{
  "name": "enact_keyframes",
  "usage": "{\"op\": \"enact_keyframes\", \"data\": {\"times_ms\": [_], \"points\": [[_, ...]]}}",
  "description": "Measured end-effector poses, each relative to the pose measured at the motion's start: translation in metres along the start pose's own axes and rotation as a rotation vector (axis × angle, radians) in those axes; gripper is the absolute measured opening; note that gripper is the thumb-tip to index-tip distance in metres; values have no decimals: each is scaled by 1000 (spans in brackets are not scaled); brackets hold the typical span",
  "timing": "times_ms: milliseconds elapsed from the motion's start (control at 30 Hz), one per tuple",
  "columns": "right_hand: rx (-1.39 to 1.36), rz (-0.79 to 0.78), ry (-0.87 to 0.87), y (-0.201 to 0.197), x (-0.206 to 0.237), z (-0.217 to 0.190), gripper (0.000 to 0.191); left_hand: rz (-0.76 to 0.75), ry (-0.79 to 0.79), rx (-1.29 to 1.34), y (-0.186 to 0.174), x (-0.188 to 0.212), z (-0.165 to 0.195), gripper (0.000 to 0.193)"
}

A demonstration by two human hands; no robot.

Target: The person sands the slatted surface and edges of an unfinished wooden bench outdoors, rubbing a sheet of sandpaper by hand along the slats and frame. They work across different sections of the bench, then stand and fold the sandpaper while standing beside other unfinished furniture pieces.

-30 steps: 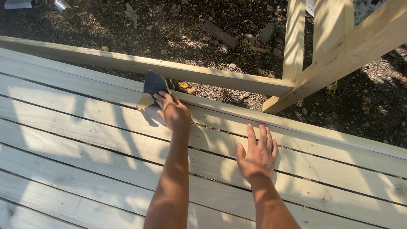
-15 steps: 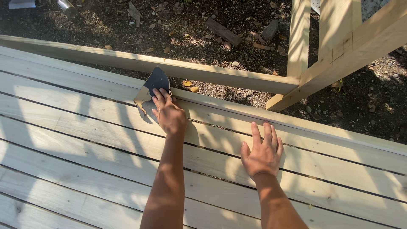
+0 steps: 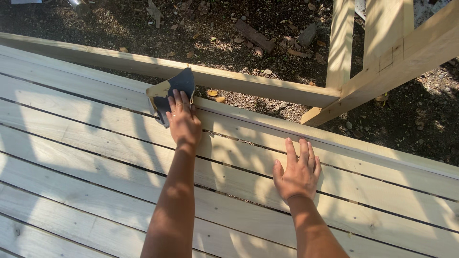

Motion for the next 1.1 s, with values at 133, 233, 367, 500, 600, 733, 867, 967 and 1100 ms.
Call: {"op": "enact_keyframes", "data": {"times_ms": [133, 233, 367, 500, 600, 733, 867, 967, 1100], "points": [[-7, -14, 5, 2, 1, 2, 72, -39, -71, -2, -21, -17, -15, 54], [-20, 0, 2, 5, 1, 4, 72, -62, 261, 52, -1, 30, 55, 63], [98, -12, 1, 9, 1, 5, 59, -250, 635, 244, 44, 103, 152, 64], [37, -26, 6, 8, 2, 4, 65, -173, 751, 233, 34, 92, 127, 64], [-4, -18, 4, 3, 2, 3, 72, -226, 502, 56, 10, 42, 62, 63], [-3, -18, 0, 0, 0, 1, 73, -135, 167, -42, -34, -16, -24, 57], [1, -17, 0, 1, 1, 1, 73, -116, 106, -57, -14, -5, -3, 56], [-11, -19, 13, 2, 1, 2, 72, -167, 358, 84, 33, 59, 96, 57], [-23, -37, 24, 5, -1, 4, 74, -346, 434, 307, 78, 116, 209, 61]]}}
Point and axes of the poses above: each hand's wrist, its own x-axis away from the middle knuckle, its own y-axis out of the palm, z = x × y, the point moved 4 cm from there along -x, towards the middle knuckle, and after that the axes turned 8 degrees about x, right-handed, at the moved point
